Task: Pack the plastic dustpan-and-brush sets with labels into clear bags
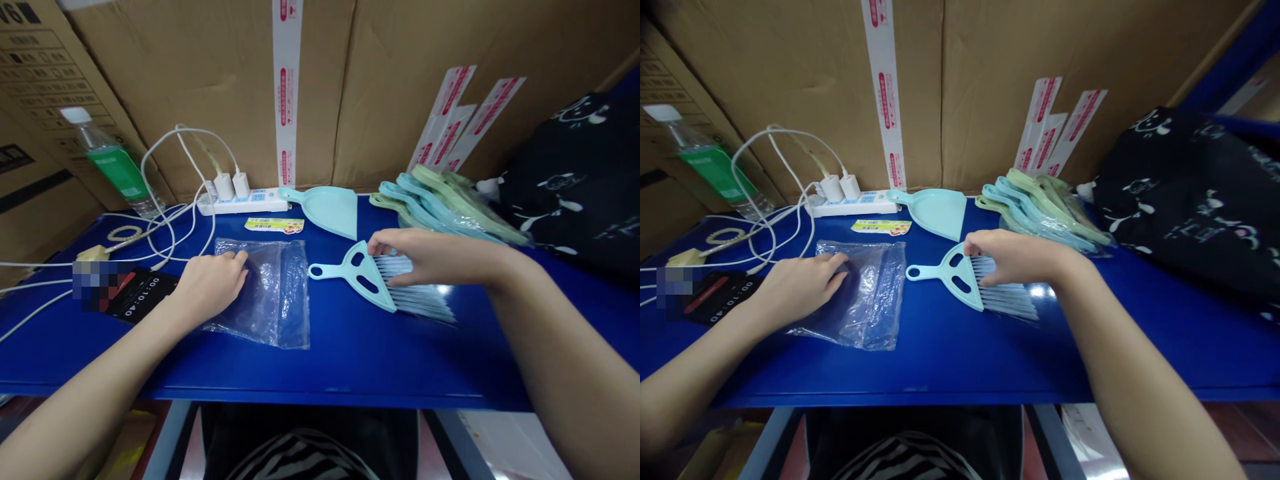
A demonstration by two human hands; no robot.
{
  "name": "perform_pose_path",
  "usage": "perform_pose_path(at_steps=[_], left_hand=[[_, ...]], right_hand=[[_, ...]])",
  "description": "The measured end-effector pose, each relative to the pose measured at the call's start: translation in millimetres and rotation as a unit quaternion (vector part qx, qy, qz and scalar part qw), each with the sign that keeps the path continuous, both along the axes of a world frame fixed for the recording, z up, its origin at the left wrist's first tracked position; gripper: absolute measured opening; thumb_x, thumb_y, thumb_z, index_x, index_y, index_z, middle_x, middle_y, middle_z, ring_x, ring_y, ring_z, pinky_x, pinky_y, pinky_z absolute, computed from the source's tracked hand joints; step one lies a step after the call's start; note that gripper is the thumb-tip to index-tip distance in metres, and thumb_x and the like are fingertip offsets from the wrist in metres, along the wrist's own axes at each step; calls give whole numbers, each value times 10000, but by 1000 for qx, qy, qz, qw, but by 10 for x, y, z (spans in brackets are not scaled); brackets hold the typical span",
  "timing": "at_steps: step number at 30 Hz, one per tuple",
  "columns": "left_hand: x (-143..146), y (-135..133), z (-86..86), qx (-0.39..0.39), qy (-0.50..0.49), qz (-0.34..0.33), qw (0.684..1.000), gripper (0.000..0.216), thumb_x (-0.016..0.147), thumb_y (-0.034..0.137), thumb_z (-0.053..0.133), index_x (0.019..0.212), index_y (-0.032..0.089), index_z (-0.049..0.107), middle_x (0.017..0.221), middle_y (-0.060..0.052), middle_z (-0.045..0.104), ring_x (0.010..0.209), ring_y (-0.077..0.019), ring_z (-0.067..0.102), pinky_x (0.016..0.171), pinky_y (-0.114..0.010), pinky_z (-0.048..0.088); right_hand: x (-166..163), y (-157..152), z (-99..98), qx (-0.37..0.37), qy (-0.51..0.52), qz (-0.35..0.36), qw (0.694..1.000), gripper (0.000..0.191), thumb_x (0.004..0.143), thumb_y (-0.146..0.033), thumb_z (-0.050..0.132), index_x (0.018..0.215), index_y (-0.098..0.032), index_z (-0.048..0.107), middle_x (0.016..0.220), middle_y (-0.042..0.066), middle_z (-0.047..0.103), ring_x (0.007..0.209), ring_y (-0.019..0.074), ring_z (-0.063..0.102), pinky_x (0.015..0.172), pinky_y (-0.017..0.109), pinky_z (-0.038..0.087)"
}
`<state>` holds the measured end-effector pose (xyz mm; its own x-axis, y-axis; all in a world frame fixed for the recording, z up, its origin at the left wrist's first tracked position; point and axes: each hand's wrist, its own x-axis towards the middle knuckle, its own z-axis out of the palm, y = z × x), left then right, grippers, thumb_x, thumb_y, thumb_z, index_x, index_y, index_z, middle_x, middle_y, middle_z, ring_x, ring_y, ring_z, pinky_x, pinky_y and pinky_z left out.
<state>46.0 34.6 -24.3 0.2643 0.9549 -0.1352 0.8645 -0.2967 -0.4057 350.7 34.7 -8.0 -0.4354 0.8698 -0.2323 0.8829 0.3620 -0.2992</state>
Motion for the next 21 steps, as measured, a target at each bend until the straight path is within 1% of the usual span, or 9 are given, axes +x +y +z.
perform_pose_path(at_steps=[4, 7, 10, 14, 17, 21], left_hand=[[-1, -6, 7, -1, 2, 1, 1000, 379, 977, 263, 349, 1250, 131, 577, 1065, -141, 726, 915, -351, 711, 702, -410, 547], [1, -9, 10, -1, 4, -3, 1000, 370, 982, 262, 341, 1242, 138, 573, 1099, -127, 718, 916, -350, 709, 698, -410, 549], [5, -7, 7, -2, 5, -2, 1000, 366, 983, 260, 335, 1237, 142, 571, 1112, -121, 713, 918, -347, 709, 699, -408, 548], [5, -2, 0, -4, 4, 0, 1000, 362, 979, 264, 337, 1221, 148, 579, 1104, -114, 716, 916, -344, 710, 698, -405, 545], [3, -8, 2, 0, 3, 1, 1000, 372, 972, 263, 336, 1229, 144, 577, 1105, -123, 715, 918, -345, 709, 690, -400, 541], [5, -23, 14, 0, -3, -5, 1000, 386, 967, 256, 324, 1229, 135, 579, 1103, -139, 714, 906, -349, 711, 676, -393, 535]], right_hand=[[-34, 14, 26, -4, -1, -5, 1000, 211, 752, -353, 552, 906, -210, 574, 1033, 117, 627, 965, 278, 581, 827, 413, 455], [-40, 22, 20, 5, -20, -11, 1000, 156, 775, -288, 514, 873, -189, 585, 1018, 136, 618, 952, 272, 572, 843, 423, 448], [-38, 37, -17, 7, -30, -16, 999, 110, 751, -200, 504, 831, -192, 579, 988, 127, 615, 925, 263, 569, 829, 418, 446], [-53, 59, -58, 11, -33, -21, 999, 152, 692, -127, 502, 804, -210, 561, 959, 92, 600, 898, 239, 569, 798, 378, 444], [-74, 75, -72, 18, -33, -23, 999, 179, 629, -102, 502, 757, -225, 526, 912, 58, 578, 842, 221, 562, 749, 354, 433], [-88, 83, -89, 33, -21, 2, 999, 213, 589, -83, 493, 739, -233, 468, 868, 40, 546, 786, 208, 536, 716, 345, 414]])
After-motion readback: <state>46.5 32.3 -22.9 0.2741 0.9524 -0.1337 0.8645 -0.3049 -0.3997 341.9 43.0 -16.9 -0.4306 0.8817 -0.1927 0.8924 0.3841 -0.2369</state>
